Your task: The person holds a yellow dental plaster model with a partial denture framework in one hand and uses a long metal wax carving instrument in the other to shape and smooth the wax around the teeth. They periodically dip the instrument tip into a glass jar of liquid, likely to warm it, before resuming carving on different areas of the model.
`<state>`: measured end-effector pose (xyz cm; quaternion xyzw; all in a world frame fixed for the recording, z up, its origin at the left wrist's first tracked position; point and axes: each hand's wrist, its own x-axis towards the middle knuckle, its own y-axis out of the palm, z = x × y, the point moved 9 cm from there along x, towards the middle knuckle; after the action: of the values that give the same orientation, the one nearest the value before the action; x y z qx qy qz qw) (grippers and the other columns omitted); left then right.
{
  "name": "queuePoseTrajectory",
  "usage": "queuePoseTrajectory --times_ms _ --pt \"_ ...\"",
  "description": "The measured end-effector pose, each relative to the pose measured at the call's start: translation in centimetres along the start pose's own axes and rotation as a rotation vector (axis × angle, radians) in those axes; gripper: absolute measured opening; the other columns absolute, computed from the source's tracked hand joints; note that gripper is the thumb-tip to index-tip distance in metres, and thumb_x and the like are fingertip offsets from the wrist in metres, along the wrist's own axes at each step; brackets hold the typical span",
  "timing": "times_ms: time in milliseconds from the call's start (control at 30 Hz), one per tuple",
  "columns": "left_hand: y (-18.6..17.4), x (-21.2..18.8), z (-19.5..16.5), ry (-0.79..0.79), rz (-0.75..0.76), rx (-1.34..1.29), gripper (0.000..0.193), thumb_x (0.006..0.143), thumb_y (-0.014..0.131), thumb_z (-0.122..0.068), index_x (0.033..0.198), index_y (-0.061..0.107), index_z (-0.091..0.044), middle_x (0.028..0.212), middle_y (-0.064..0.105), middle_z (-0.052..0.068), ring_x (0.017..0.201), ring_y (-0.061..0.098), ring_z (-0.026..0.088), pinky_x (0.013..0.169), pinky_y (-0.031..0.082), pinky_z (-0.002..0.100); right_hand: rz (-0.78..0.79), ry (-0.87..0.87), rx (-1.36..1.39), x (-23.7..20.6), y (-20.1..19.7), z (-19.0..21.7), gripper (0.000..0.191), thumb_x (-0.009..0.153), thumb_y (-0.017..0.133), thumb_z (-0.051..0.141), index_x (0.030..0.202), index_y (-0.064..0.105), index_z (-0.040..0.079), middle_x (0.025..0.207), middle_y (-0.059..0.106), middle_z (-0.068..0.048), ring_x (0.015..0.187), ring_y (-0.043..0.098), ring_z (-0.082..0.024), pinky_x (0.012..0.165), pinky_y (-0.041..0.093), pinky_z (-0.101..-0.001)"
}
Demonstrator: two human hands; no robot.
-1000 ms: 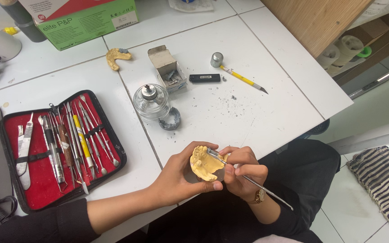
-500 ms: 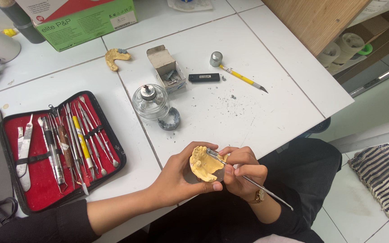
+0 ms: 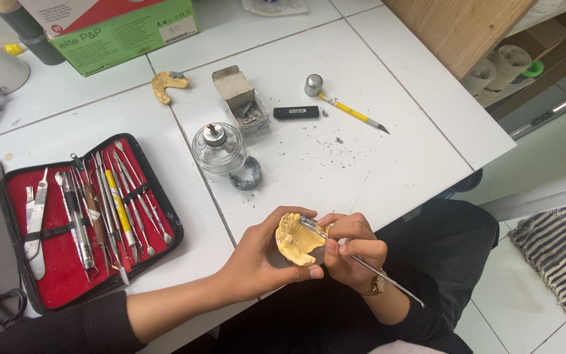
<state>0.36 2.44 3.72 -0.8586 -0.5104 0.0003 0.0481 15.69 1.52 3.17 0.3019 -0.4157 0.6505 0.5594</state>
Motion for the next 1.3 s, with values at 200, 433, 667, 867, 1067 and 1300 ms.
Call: queuePoseTrajectory --times_ms 200,433,667,867,1067,1300 --pt "0.02 0.00 0.00 0.003 0.000 -0.015 0.082 0.075 0.086 -0.046 0.139 0.054 -0.007 0.123 0.072 0.011 0.124 0.068 0.022 0.111 0.049 0.039 -0.007 -0.005 0.003 -0.11 -0.01 -0.08 0.032 0.097 0.061 0.003 0.112 0.035 0.014 0.086 0.063 -0.007 0.079 0.061 -0.014 0.082 0.068 -0.0416" --pt "0.05 -0.03 0.06 -0.001 -0.003 -0.021 0.081 0.076 0.086 -0.044 0.139 0.053 -0.006 0.123 0.071 0.011 0.124 0.067 0.022 0.110 0.048 0.039 -0.012 -0.012 -0.001 -0.20 -0.12 -0.11 0.031 0.097 0.060 0.002 0.112 0.035 0.014 0.085 0.062 -0.007 0.078 0.060 -0.013 0.082 0.068 -0.0420" --pt "0.00 0.00 -0.07 -0.002 -0.003 -0.006 0.080 0.076 0.086 -0.044 0.139 0.054 -0.006 0.122 0.072 0.011 0.123 0.068 0.021 0.110 0.049 0.038 -0.036 -0.009 0.021 -0.32 -0.25 -0.23 0.031 0.097 0.059 0.002 0.112 0.035 0.014 0.085 0.062 -0.007 0.077 0.058 -0.012 0.082 0.069 -0.0431" --pt "-0.02 -0.01 -0.20 -0.005 -0.005 -0.002 0.080 0.076 0.086 -0.043 0.139 0.054 -0.006 0.121 0.072 0.010 0.121 0.068 0.020 0.109 0.049 0.037 -0.053 -0.001 0.043 -0.48 -0.33 -0.39 0.031 0.098 0.059 0.001 0.113 0.035 0.014 0.086 0.061 -0.007 0.079 0.057 -0.011 0.082 0.069 -0.0427" --pt "0.06 -0.03 -0.22 -0.006 0.000 -0.023 0.080 0.076 0.086 -0.043 0.139 0.054 -0.006 0.121 0.071 0.010 0.122 0.067 0.020 0.109 0.049 0.037 -0.057 -0.010 0.042 -0.60 -0.33 -0.53 0.032 0.097 0.059 0.001 0.113 0.035 0.014 0.086 0.061 -0.007 0.079 0.059 -0.011 0.081 0.069 -0.0415" --pt "0.09 -0.05 -0.12 -0.010 0.001 -0.022 0.080 0.076 0.086 -0.043 0.139 0.053 -0.006 0.122 0.071 0.011 0.123 0.067 0.021 0.110 0.048 0.038 -0.055 -0.010 0.040 -0.75 -0.34 -0.52 0.031 0.098 0.059 0.001 0.113 0.035 0.014 0.086 0.061 -0.007 0.078 0.057 -0.011 0.082 0.069 -0.0428"
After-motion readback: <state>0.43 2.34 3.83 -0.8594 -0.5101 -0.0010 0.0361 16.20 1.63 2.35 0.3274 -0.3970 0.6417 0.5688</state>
